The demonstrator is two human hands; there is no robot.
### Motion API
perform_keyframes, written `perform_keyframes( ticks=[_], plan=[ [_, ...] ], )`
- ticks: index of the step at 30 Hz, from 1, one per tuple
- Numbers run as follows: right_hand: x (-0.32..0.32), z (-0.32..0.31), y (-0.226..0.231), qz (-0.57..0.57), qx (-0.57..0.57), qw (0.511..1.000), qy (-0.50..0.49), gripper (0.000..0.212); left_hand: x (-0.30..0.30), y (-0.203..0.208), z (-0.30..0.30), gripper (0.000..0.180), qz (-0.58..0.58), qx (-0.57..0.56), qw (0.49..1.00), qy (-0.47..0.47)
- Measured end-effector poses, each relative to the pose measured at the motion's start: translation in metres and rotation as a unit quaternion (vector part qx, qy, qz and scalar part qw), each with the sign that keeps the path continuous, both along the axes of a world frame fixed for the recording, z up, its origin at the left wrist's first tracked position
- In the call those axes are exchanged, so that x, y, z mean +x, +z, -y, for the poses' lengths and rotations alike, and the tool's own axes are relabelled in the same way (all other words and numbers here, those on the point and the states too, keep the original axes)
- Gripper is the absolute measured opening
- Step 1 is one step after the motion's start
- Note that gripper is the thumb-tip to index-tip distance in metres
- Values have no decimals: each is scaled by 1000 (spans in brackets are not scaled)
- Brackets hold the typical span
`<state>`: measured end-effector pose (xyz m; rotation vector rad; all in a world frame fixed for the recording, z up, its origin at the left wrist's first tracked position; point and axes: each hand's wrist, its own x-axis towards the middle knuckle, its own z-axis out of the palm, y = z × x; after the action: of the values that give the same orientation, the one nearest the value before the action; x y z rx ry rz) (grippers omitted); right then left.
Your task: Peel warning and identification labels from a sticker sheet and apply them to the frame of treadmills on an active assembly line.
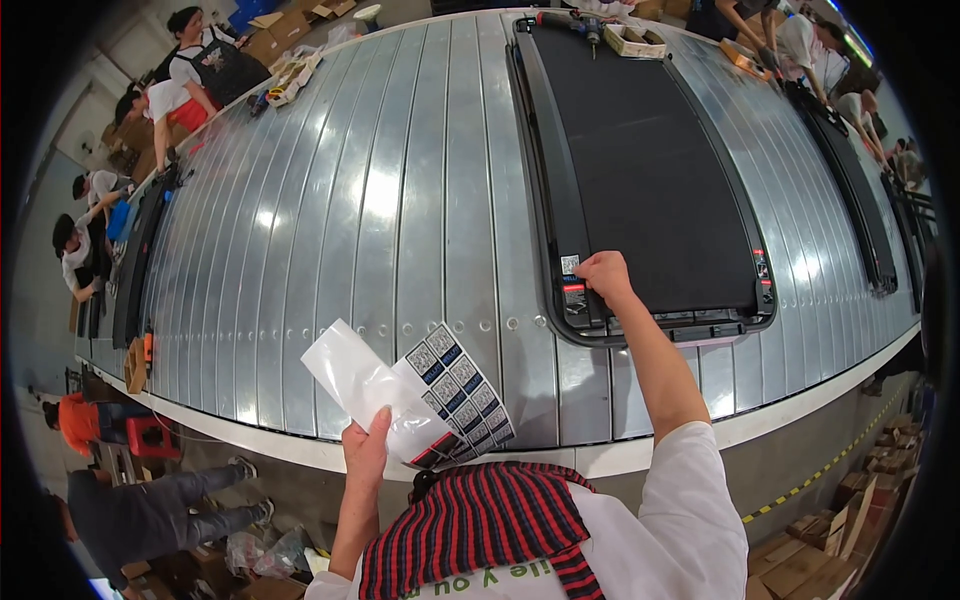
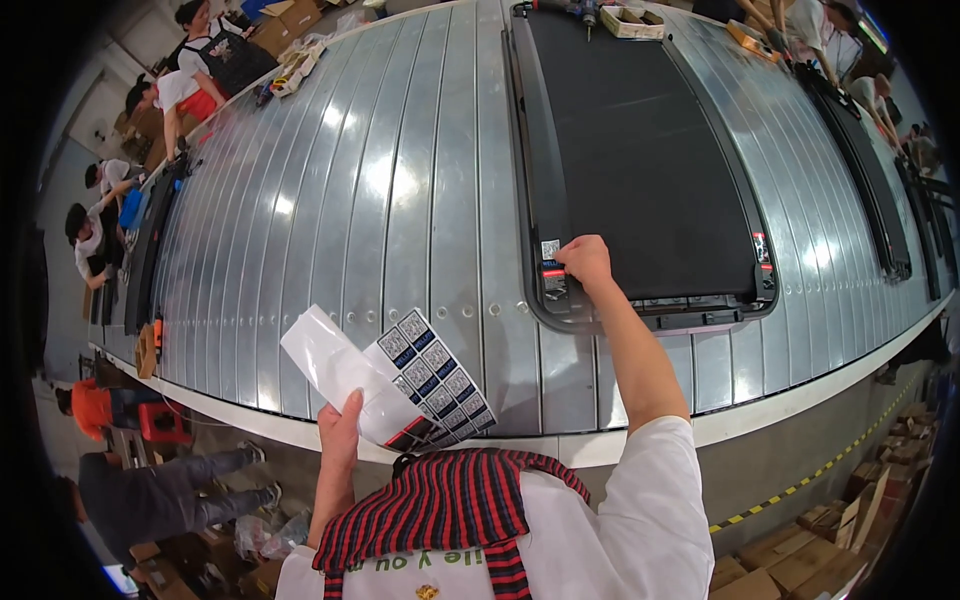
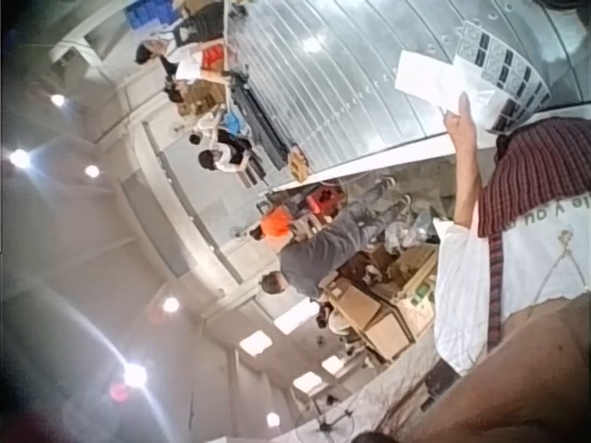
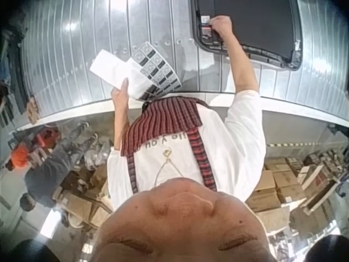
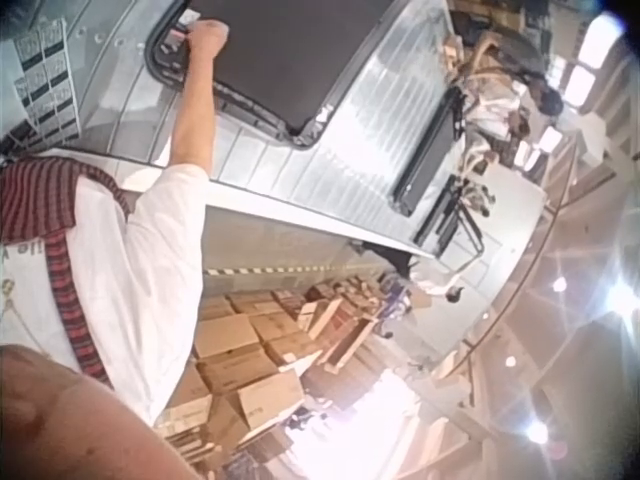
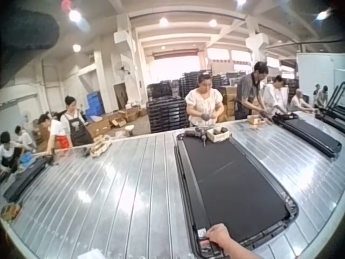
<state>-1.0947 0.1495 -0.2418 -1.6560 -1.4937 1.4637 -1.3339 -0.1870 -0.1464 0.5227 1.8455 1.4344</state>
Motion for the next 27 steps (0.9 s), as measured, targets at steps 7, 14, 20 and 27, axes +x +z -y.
perform_keyframes(
  ticks=[7, 14, 20, 27],
  plan=[
    [-20, 5, 12, 361, 364, 841, 173, 21, -8, 0, 3, 30, -19, 9, 1000, -13],
    [-6, 44, -14, 301, 516, 769, 227, 16, -4, -3, 12, 27, -34, -16, 999, 23],
    [-27, 17, -11, 378, 545, 720, 203, 36, 1, 23, 11, 27, -16, 4, 997, -69],
    [-86, 104, 60, -305, -92, 851, 417, 44, 3, 25, 30, 32, -46, 53, 988, -135]
  ],
)
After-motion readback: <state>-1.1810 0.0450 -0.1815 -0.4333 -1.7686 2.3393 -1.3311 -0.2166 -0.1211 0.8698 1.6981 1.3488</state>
